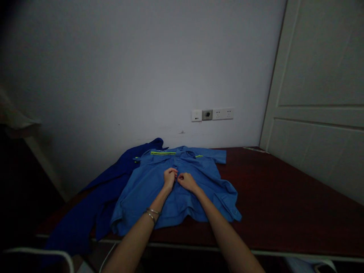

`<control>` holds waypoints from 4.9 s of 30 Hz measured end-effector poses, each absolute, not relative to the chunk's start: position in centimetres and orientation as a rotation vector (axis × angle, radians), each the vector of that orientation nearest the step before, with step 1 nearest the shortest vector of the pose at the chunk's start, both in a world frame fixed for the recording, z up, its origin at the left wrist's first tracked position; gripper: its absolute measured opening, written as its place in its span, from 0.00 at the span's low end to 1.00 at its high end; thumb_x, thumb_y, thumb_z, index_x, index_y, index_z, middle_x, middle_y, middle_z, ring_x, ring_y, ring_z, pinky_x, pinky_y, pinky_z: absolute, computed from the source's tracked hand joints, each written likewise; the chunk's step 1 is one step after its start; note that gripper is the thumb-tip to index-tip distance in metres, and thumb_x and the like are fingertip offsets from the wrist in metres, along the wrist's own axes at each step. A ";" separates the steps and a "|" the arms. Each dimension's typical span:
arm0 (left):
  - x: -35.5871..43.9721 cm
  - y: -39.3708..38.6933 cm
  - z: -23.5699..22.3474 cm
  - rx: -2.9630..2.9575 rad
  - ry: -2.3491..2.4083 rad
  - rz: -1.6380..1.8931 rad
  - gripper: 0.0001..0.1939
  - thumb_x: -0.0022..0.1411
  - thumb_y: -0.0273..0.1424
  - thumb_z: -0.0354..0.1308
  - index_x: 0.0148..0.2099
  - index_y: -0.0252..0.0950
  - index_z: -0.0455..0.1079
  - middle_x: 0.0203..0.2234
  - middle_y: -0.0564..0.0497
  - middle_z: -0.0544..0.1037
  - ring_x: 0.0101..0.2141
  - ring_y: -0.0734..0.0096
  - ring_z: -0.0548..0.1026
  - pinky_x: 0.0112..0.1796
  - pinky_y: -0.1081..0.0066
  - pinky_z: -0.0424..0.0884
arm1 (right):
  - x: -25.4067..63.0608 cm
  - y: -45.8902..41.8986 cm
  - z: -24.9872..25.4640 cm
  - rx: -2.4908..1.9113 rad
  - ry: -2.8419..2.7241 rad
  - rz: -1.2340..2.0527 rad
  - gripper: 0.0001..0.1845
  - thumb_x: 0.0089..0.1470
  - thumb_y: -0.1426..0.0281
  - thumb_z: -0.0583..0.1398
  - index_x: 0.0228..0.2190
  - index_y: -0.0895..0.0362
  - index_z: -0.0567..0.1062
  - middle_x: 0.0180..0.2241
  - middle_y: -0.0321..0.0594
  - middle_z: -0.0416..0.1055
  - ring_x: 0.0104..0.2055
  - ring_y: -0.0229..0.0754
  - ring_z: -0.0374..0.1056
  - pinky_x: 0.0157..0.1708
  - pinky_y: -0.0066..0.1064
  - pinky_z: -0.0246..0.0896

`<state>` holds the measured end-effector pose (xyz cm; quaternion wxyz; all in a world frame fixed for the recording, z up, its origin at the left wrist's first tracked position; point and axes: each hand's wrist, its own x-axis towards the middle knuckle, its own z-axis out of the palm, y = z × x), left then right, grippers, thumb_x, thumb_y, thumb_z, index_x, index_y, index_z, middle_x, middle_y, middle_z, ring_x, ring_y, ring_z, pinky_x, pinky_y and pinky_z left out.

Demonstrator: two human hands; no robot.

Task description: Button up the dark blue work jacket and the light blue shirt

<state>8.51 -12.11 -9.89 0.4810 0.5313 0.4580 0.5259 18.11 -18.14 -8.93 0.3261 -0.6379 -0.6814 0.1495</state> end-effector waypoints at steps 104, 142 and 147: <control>1.0 -14.8 -7.1 1.625 0.835 0.335 0.14 0.43 0.35 0.60 0.17 0.32 0.60 0.08 0.59 0.61 0.11 0.83 0.57 0.15 0.78 0.53 | 17.6 -20.0 -7.7 -1.366 -2.016 0.380 0.07 0.46 0.77 0.55 0.29 0.62 0.72 0.28 0.40 0.69 0.30 0.36 0.63 0.31 0.25 0.57; 1.3 -14.2 -8.1 1.711 0.891 0.396 0.08 0.45 0.29 0.60 0.28 0.29 0.69 0.10 0.57 0.66 0.11 0.82 0.62 0.15 0.80 0.56 | 18.9 -19.8 -7.0 -1.576 -1.834 0.643 0.13 0.38 0.71 0.58 0.29 0.63 0.79 0.25 0.37 0.74 0.28 0.39 0.68 0.27 0.25 0.59; 1.6 -14.6 -7.8 1.810 0.880 0.426 0.07 0.47 0.29 0.58 0.29 0.29 0.69 0.09 0.59 0.64 0.10 0.83 0.60 0.14 0.81 0.56 | 19.3 -19.5 -7.3 -1.572 -1.795 0.698 0.14 0.38 0.71 0.59 0.30 0.64 0.78 0.24 0.37 0.74 0.24 0.36 0.65 0.24 0.23 0.57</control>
